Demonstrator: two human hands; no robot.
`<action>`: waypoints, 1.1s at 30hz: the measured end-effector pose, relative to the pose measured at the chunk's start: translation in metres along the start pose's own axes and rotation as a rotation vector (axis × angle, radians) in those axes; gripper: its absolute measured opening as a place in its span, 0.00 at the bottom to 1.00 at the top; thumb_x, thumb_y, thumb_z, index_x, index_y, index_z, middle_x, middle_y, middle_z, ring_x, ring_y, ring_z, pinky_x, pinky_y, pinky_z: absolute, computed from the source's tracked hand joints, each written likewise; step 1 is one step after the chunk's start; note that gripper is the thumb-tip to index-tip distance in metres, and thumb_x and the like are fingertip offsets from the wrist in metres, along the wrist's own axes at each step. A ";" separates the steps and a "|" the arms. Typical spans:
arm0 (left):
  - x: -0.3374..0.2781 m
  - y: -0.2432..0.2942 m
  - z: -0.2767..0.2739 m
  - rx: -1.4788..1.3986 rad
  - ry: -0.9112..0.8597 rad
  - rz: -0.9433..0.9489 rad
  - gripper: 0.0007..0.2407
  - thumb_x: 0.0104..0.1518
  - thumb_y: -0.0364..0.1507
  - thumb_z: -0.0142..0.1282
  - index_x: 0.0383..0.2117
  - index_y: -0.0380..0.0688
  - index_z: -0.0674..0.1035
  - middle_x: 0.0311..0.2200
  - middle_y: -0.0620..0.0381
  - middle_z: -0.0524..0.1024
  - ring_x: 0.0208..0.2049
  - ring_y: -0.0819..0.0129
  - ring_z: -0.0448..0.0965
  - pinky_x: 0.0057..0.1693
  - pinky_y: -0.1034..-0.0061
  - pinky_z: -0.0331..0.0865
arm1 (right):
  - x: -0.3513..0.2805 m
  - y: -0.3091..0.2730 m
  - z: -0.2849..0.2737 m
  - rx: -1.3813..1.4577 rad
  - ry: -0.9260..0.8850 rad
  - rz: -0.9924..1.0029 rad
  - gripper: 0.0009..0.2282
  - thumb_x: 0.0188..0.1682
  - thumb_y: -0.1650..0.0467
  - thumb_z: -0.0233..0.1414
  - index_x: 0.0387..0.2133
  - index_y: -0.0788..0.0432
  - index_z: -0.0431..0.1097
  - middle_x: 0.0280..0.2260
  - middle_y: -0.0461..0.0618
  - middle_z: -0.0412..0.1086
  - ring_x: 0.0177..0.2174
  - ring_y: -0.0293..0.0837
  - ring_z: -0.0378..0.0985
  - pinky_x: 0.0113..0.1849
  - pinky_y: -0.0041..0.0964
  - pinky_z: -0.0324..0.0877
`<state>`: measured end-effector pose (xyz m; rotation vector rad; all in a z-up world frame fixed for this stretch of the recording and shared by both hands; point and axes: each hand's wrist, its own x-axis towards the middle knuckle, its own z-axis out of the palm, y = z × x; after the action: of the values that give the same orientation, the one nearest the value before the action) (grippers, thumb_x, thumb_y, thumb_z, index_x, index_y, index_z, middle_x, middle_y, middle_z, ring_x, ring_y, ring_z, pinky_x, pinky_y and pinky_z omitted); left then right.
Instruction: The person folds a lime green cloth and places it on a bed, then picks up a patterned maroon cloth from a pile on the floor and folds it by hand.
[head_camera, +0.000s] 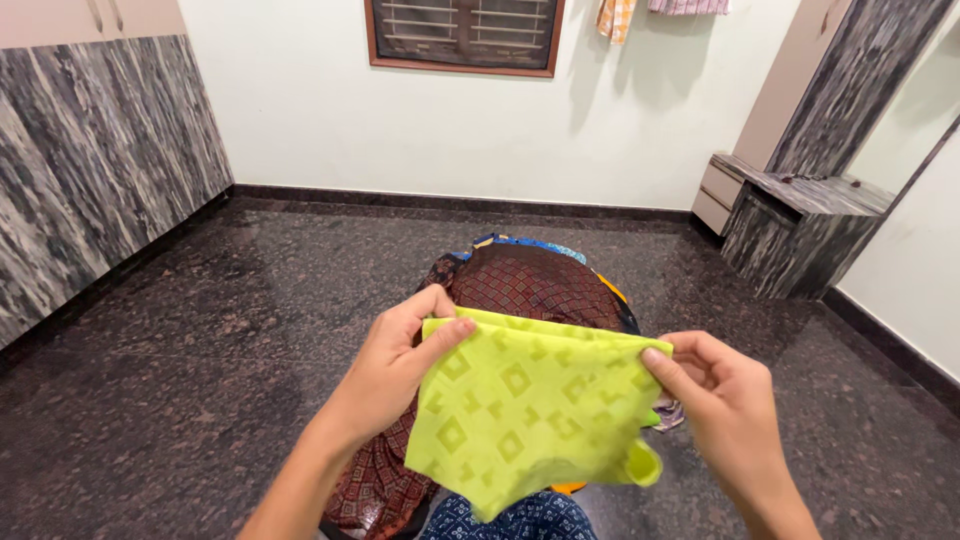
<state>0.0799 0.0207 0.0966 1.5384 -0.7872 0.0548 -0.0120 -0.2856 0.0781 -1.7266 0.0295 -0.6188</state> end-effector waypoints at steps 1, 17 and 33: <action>0.000 -0.001 -0.001 0.065 0.046 -0.008 0.09 0.63 0.32 0.53 0.27 0.44 0.71 0.23 0.64 0.69 0.26 0.81 0.68 0.32 0.81 0.65 | -0.003 -0.003 -0.002 0.049 -0.012 0.002 0.07 0.50 0.74 0.54 0.37 0.69 0.74 0.30 0.50 0.77 0.29 0.36 0.77 0.33 0.29 0.71; 0.032 -0.023 0.005 0.125 0.013 -0.123 0.06 0.51 0.25 0.63 0.33 0.40 0.84 0.33 0.63 0.75 0.37 0.69 0.80 0.45 0.71 0.75 | 0.022 0.004 0.001 -0.343 0.087 -0.221 0.08 0.52 0.72 0.56 0.39 0.65 0.75 0.29 0.49 0.76 0.29 0.39 0.76 0.34 0.33 0.71; -0.186 -0.148 0.056 -0.076 -0.886 -0.348 0.11 0.55 0.26 0.62 0.45 0.40 0.83 0.47 0.53 0.81 0.53 0.62 0.79 0.59 0.72 0.70 | -0.284 0.376 -0.089 -0.979 -0.529 0.379 0.06 0.43 0.66 0.55 0.22 0.50 0.79 0.23 0.47 0.76 0.29 0.36 0.82 0.37 0.33 0.75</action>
<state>-0.0109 0.0392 -0.1290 1.5908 -1.1634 -0.9575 -0.1776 -0.3660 -0.3647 -2.6865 0.3226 0.2173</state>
